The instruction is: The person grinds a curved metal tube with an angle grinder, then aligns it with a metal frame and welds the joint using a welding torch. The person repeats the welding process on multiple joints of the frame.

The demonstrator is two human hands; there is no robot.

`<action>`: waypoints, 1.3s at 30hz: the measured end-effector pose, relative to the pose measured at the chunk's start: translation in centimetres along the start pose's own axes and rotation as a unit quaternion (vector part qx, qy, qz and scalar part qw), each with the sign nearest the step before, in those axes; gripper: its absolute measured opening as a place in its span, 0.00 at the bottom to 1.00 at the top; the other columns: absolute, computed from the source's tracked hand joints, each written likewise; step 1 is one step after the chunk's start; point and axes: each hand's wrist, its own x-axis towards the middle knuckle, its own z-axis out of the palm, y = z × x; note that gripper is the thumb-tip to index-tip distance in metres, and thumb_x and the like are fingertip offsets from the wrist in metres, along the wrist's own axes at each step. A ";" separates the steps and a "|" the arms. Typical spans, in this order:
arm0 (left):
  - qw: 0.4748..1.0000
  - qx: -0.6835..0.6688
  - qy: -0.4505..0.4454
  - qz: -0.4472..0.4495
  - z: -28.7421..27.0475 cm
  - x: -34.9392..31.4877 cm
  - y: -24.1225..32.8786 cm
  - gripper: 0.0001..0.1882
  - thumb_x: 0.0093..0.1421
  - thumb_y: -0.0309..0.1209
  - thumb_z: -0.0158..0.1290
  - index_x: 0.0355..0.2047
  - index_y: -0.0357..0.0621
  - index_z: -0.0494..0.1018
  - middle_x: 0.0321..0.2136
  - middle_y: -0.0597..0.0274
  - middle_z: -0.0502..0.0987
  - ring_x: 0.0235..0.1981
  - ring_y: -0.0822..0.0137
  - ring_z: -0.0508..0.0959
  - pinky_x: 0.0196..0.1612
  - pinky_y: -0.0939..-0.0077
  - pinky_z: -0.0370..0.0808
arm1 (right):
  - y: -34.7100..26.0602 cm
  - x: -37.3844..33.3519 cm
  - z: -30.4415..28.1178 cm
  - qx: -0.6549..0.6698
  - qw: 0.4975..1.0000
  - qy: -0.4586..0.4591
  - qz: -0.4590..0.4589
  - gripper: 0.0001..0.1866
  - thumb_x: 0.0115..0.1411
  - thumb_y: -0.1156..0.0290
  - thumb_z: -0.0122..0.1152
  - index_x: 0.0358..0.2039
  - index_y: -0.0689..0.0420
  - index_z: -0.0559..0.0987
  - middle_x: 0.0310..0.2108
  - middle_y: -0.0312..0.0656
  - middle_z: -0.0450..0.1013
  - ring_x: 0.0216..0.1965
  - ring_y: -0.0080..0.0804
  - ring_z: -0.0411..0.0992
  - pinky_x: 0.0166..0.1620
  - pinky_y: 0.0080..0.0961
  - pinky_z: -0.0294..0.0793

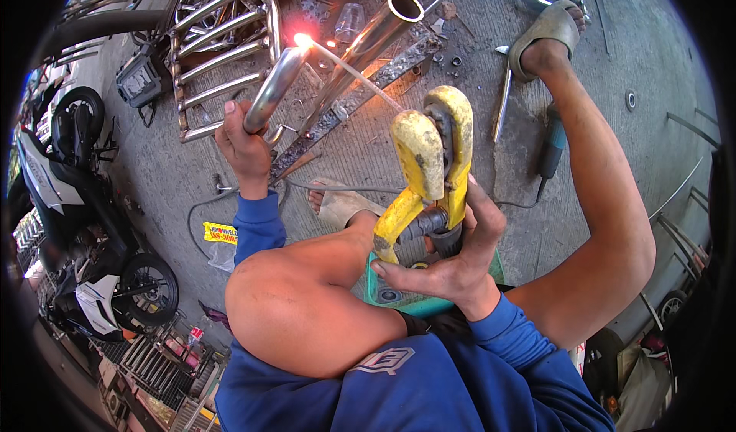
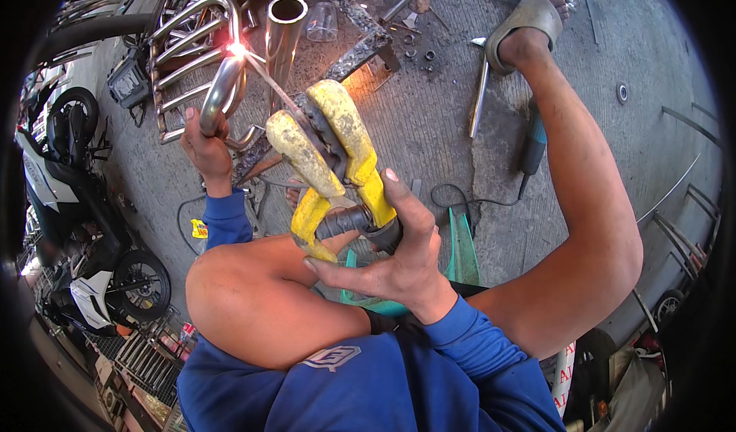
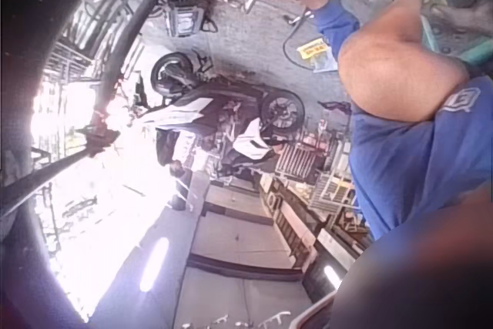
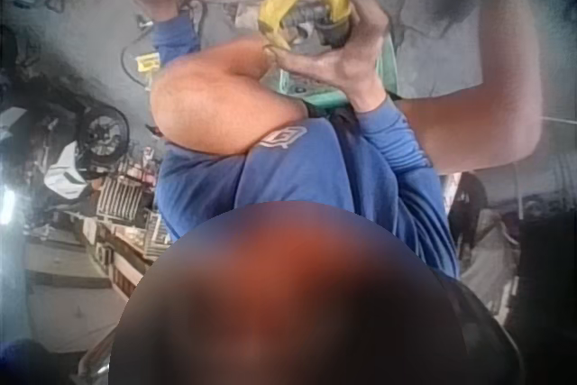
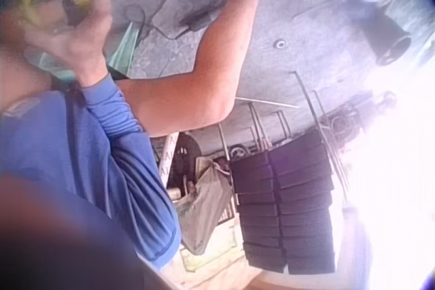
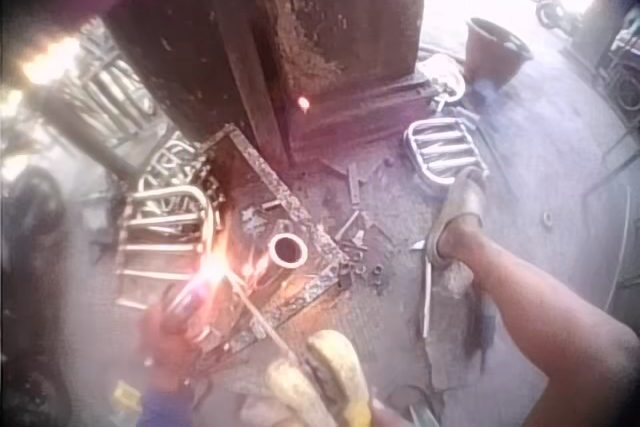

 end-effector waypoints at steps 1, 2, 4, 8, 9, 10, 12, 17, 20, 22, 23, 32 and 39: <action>1.000 -0.004 0.004 0.004 0.1 0.0 0.0 0.30 0.78 0.50 0.44 0.23 0.41 0.72 0.17 0.65 0.69 0.18 0.76 0.61 0.24 0.75 0.55 | 0.0 0.0 0.0 0.002 1.000 -0.002 0.001 0.66 0.40 0.59 0.93 0.71 0.65 0.57 0.52 0.56 0.77 0.49 0.46 0.84 0.49 0.37 0.87; 1.000 -0.007 0.007 0.007 0.1 0.0 0.0 0.31 0.78 0.50 0.44 0.23 0.39 0.74 0.17 0.67 0.69 0.18 0.77 0.61 0.24 0.75 0.55 | 0.0 0.1 0.1 -0.008 1.000 0.001 0.003 0.66 0.40 0.59 0.93 0.71 0.65 0.57 0.52 0.56 0.78 0.49 0.46 0.84 0.49 0.37 0.87; 1.000 -0.012 0.005 0.011 0.2 0.0 0.0 0.33 0.78 0.49 0.44 0.24 0.36 0.76 0.16 0.68 0.68 0.18 0.78 0.61 0.24 0.75 0.54 | 0.1 0.1 0.1 -0.017 1.000 0.002 0.001 0.65 0.40 0.59 0.93 0.71 0.65 0.58 0.52 0.57 0.78 0.49 0.46 0.84 0.50 0.37 0.87; 1.000 -0.010 0.006 0.012 0.1 0.0 -0.2 0.32 0.78 0.49 0.44 0.24 0.36 0.77 0.17 0.68 0.69 0.19 0.78 0.62 0.24 0.75 0.54 | 0.2 0.0 0.1 -0.013 1.000 -0.002 0.003 0.64 0.41 0.59 0.93 0.70 0.65 0.58 0.53 0.57 0.77 0.50 0.46 0.84 0.50 0.38 0.87; 1.000 -0.009 0.010 0.013 0.1 0.0 -0.2 0.32 0.78 0.49 0.44 0.24 0.36 0.77 0.17 0.68 0.69 0.19 0.78 0.62 0.24 0.75 0.54 | 0.2 -0.1 0.1 -0.018 1.000 -0.004 0.006 0.64 0.41 0.59 0.93 0.70 0.65 0.58 0.53 0.58 0.77 0.50 0.46 0.84 0.50 0.37 0.87; 1.000 -0.013 0.006 0.018 0.1 0.1 -0.3 0.32 0.78 0.50 0.44 0.24 0.36 0.77 0.17 0.68 0.69 0.19 0.78 0.62 0.24 0.75 0.54 | 0.2 -0.1 0.1 -0.010 1.000 -0.006 0.009 0.64 0.42 0.60 0.92 0.71 0.64 0.58 0.53 0.58 0.77 0.50 0.46 0.84 0.50 0.37 0.87; 1.000 -0.022 0.005 0.011 0.0 0.1 -0.3 0.32 0.78 0.50 0.44 0.24 0.37 0.77 0.17 0.69 0.68 0.19 0.79 0.61 0.24 0.75 0.54 | 0.3 -0.1 0.3 0.020 1.000 -0.008 0.014 0.63 0.43 0.60 0.92 0.71 0.63 0.58 0.54 0.59 0.77 0.51 0.45 0.84 0.50 0.36 0.87; 1.000 -0.024 -0.009 0.013 -0.1 0.0 -0.1 0.30 0.78 0.49 0.44 0.23 0.41 0.74 0.17 0.69 0.67 0.19 0.78 0.60 0.25 0.75 0.54 | 0.3 -0.2 0.1 0.022 0.999 -0.027 0.019 0.65 0.44 0.61 0.92 0.73 0.59 0.53 0.57 0.59 0.73 0.54 0.44 0.81 0.52 0.37 0.86; 1.000 -0.013 -0.002 0.018 0.2 -0.1 0.0 0.28 0.78 0.48 0.44 0.23 0.44 0.71 0.18 0.68 0.67 0.19 0.77 0.61 0.25 0.75 0.55 | 0.3 -0.3 0.1 0.032 0.998 -0.051 0.034 0.68 0.43 0.63 0.91 0.74 0.57 0.49 0.61 0.59 0.70 0.56 0.45 0.79 0.55 0.39 0.84; 0.999 0.009 0.015 0.048 0.4 -0.1 0.0 0.31 0.79 0.48 0.44 0.24 0.39 0.76 0.17 0.70 0.67 0.19 0.79 0.61 0.25 0.75 0.55 | 0.4 -0.2 0.2 0.037 0.999 -0.023 0.025 0.65 0.44 0.61 0.91 0.73 0.60 0.54 0.56 0.58 0.75 0.53 0.44 0.82 0.51 0.36 0.87; 0.999 0.010 0.024 0.035 0.5 -0.1 -0.1 0.31 0.79 0.48 0.44 0.24 0.39 0.75 0.17 0.70 0.67 0.19 0.79 0.61 0.25 0.75 0.55 | 0.4 -0.2 0.3 0.027 0.999 -0.007 0.016 0.63 0.45 0.61 0.91 0.73 0.61 0.56 0.55 0.58 0.77 0.51 0.44 0.84 0.50 0.34 0.88; 1.000 -0.023 0.016 -0.003 0.2 0.1 -0.2 0.32 0.79 0.49 0.43 0.25 0.37 0.78 0.17 0.71 0.66 0.19 0.80 0.60 0.24 0.76 0.53 | 0.1 0.3 0.0 -0.016 1.000 0.001 -0.009 0.66 0.40 0.59 0.93 0.72 0.65 0.57 0.53 0.57 0.76 0.50 0.47 0.84 0.50 0.36 0.87; 1.000 -0.008 0.015 0.006 0.3 0.0 0.0 0.33 0.79 0.50 0.43 0.24 0.36 0.76 0.17 0.71 0.66 0.19 0.79 0.61 0.24 0.77 0.53 | 0.4 -0.2 0.1 -0.030 1.000 -0.005 0.002 0.65 0.40 0.59 0.93 0.71 0.64 0.58 0.52 0.56 0.77 0.49 0.44 0.84 0.48 0.35 0.87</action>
